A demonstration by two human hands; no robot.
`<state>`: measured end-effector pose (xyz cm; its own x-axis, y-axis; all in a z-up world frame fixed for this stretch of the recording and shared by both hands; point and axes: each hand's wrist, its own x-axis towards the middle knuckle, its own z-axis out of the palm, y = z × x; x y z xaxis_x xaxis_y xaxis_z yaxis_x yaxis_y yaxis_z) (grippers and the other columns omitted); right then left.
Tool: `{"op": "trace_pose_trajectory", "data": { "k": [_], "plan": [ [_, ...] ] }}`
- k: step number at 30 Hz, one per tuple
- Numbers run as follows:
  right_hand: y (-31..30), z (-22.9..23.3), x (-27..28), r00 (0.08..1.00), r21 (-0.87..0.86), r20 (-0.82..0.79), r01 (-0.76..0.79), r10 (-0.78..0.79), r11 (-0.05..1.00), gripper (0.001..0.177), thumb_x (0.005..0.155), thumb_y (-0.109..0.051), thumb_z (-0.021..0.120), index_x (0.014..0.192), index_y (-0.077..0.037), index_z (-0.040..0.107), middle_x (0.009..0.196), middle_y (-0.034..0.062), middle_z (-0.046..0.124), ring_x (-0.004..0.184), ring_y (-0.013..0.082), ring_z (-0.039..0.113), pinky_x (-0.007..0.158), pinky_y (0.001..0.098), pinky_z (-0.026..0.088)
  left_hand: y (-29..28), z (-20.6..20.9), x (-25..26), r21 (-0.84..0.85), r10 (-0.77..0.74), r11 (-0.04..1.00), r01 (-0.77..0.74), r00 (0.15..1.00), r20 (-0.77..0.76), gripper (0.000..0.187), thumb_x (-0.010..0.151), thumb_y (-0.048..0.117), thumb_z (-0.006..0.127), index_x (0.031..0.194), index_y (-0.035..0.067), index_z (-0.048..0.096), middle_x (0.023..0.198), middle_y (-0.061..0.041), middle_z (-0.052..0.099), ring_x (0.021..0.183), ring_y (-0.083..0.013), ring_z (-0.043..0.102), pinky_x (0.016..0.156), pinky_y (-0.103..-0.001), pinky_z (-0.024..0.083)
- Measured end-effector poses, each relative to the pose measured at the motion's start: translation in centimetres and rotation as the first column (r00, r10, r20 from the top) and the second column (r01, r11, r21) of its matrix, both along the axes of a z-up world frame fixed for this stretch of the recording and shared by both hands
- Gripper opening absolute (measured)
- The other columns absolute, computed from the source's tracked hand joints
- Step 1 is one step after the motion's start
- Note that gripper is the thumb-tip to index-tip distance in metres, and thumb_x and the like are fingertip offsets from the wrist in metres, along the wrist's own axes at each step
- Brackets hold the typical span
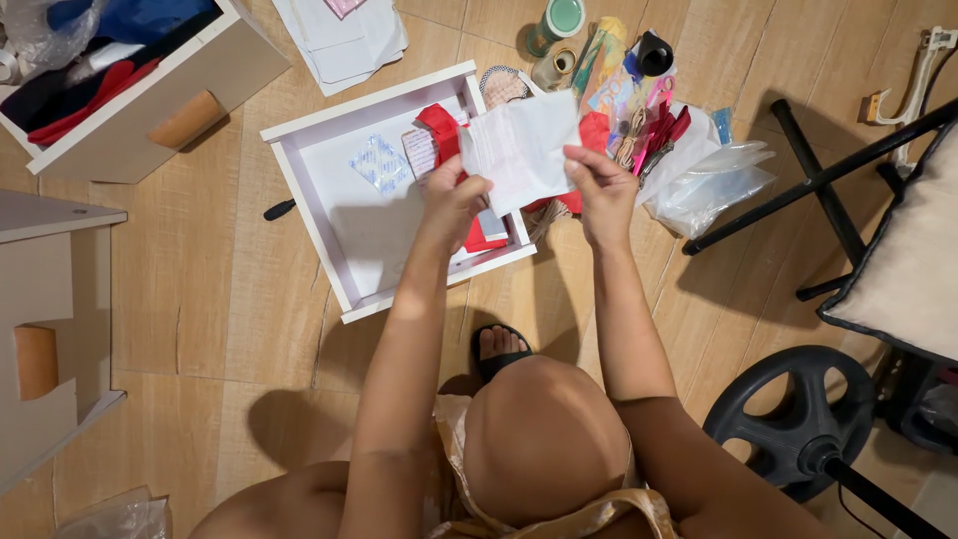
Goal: The person assembles a white drawer using a screwdriver to tighten screws, then places various items including papers, a red cloth, a comb, and small containers into the drawer. The drawer is then inserted into a cabinet.
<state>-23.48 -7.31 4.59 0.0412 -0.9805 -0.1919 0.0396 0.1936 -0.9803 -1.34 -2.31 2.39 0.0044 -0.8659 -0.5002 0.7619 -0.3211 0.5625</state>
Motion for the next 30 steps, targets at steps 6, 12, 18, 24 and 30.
{"op": "trace_pose_trajectory", "data": {
  "k": [6,12,18,24,30],
  "plan": [
    [-0.7,-0.3,-0.4,0.997,-0.063,0.062,0.039,-0.035,0.997,0.034,0.090,0.008,0.079,0.121,0.007,0.067,0.101,0.0046,0.070,0.090,0.0085,0.066,0.086,0.0234,0.055,1.1,0.0,2.1,-0.091,0.021,0.996,-0.020,1.000,0.005,0.024,0.094,-0.002,0.067,0.116,-0.004,0.061,0.109,-0.013,0.073,0.093,-0.0188,0.071,0.084,-0.035,0.061],
    [-0.9,-1.5,-1.7,0.993,0.016,-0.079,0.086,-0.085,0.996,0.029,0.103,-0.004,0.067,0.131,0.002,0.064,0.083,0.0028,0.071,0.058,0.0028,0.051,0.048,0.0159,0.036,0.9,-0.3,2.7,-0.192,0.101,0.980,-0.061,0.974,0.203,0.020,0.100,-0.004,0.066,0.119,-0.003,0.062,0.113,-0.010,0.074,0.098,-0.0131,0.071,0.089,-0.028,0.057],
    [-3.5,-2.1,-4.8,0.731,0.344,0.671,-0.160,-0.123,0.925,0.040,0.116,-0.012,0.062,0.150,0.007,0.054,0.099,0.0128,0.070,0.083,0.0142,0.069,0.059,0.0190,0.049,1.5,0.8,4.4,-0.217,0.015,0.970,0.111,0.861,0.509,0.023,0.101,-0.002,0.063,0.124,-0.002,0.060,0.105,-0.007,0.073,0.091,-0.0084,0.066,0.079,-0.023,0.052],
    [-2.3,0.2,-2.4,0.648,0.202,0.761,-0.226,-0.008,0.953,0.076,0.107,-0.022,0.062,0.170,-0.009,0.020,0.158,0.0190,0.045,0.136,0.0277,0.057,0.117,0.0426,0.049,0.6,1.8,5.6,-0.228,0.005,0.965,0.134,0.853,0.522,0.027,0.102,-0.002,0.058,0.130,-0.002,0.056,0.114,-0.008,0.072,0.101,-0.0091,0.067,0.088,-0.023,0.054],
    [-1.0,1.1,0.5,0.890,-0.013,0.380,-0.269,0.254,0.963,0.103,0.097,-0.002,0.072,0.164,-0.018,-0.005,0.147,0.0205,0.058,0.126,0.0249,0.066,0.105,0.0382,0.056,0.2,2.2,6.0,-0.210,0.044,0.976,0.056,0.896,0.443,0.032,0.101,0.000,0.059,0.133,-0.001,0.055,0.118,-0.010,0.071,0.106,-0.0123,0.067,0.091,-0.025,0.055]
  ]
}}
